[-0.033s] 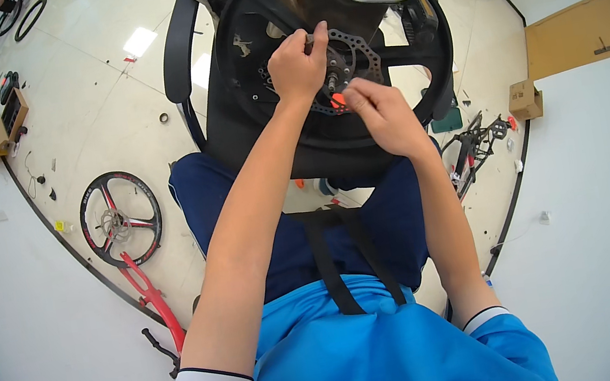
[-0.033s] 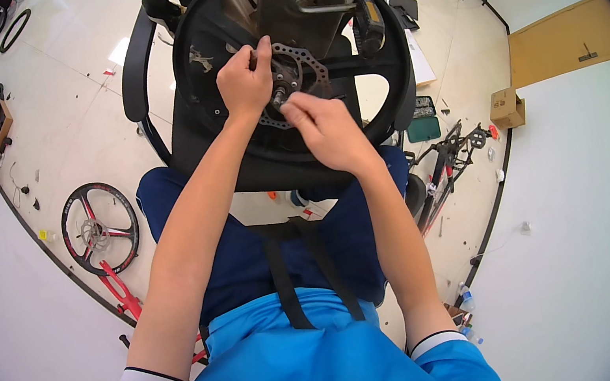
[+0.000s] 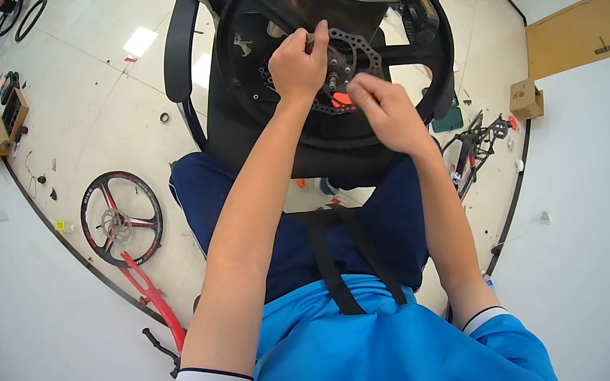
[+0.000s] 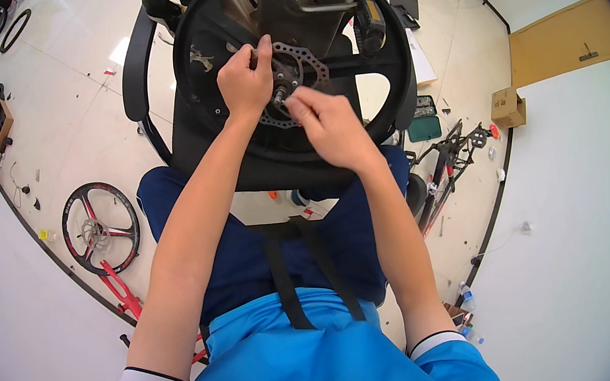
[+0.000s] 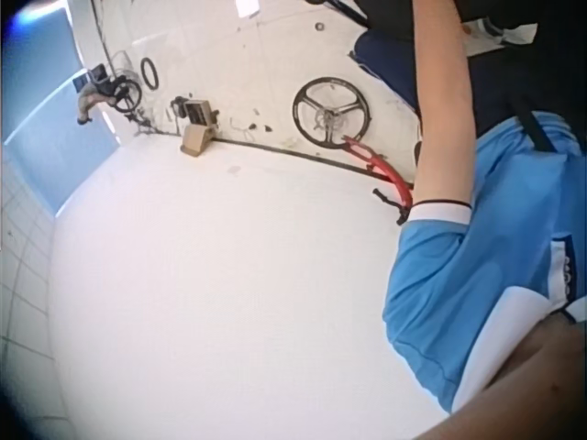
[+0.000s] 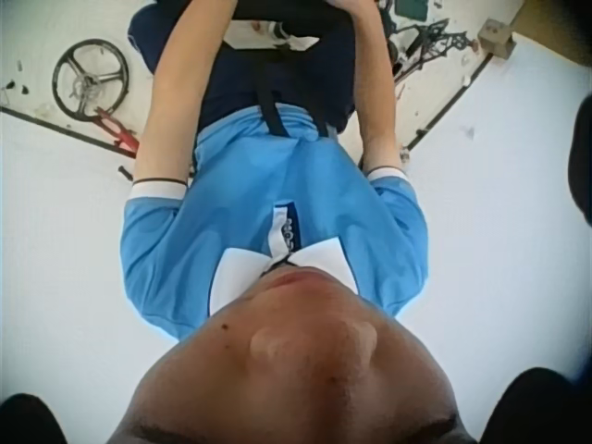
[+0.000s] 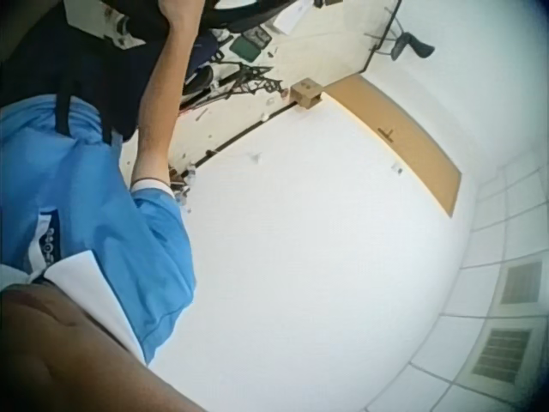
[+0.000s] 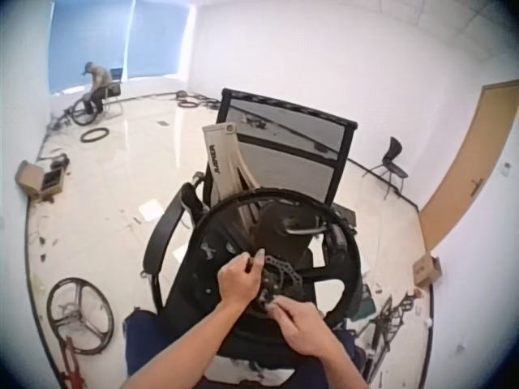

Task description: The person assembles a bicycle disc brake rotor onto a wheel hub, using a red-handled tool to tighten the mounting bolts. The person adjusts the rotor position and secures it to the hub.

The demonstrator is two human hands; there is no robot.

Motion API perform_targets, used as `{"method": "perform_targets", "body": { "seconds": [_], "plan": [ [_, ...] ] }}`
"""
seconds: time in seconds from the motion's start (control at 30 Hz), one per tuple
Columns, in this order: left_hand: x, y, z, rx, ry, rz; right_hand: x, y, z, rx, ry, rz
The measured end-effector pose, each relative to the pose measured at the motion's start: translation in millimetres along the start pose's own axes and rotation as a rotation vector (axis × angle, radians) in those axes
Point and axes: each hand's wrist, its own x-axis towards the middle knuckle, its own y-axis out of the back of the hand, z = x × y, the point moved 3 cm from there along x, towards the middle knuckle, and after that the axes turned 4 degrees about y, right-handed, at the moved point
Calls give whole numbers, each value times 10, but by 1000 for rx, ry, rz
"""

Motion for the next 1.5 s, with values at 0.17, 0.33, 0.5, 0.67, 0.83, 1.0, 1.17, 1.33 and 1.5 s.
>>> {"method": "perform_targets", "body": {
  "seconds": [0.17,0.33,0.5,0.67,0.83,1.0,1.17,1.33,1.5],
  "plan": [
    [2,-2,10,-3,27,-12,175,6,207,68,-43,1],
    [-5,-11,17,-30,33,-10,245,-66,310,58,-44,-22],
    [-4,11,20,-45,33,0,266,-87,337,65,-49,-39],
    [-2,-6,12,-43,24,4,308,-92,322,54,-61,-72],
    [-3,-5,12,-30,33,-6,296,-116,315,5,-55,-13],
    [-4,-2,13,-35,24,14,240,-115,242,-42,-45,26],
    [-3,-1,17,-34,36,-1,220,-72,171,-97,-57,72],
    [-2,-2,15,-43,23,12,245,-74,147,-114,-59,4],
    [-3,-5,20,-61,14,22,244,-73,165,-107,-52,-21]
  ]
}}
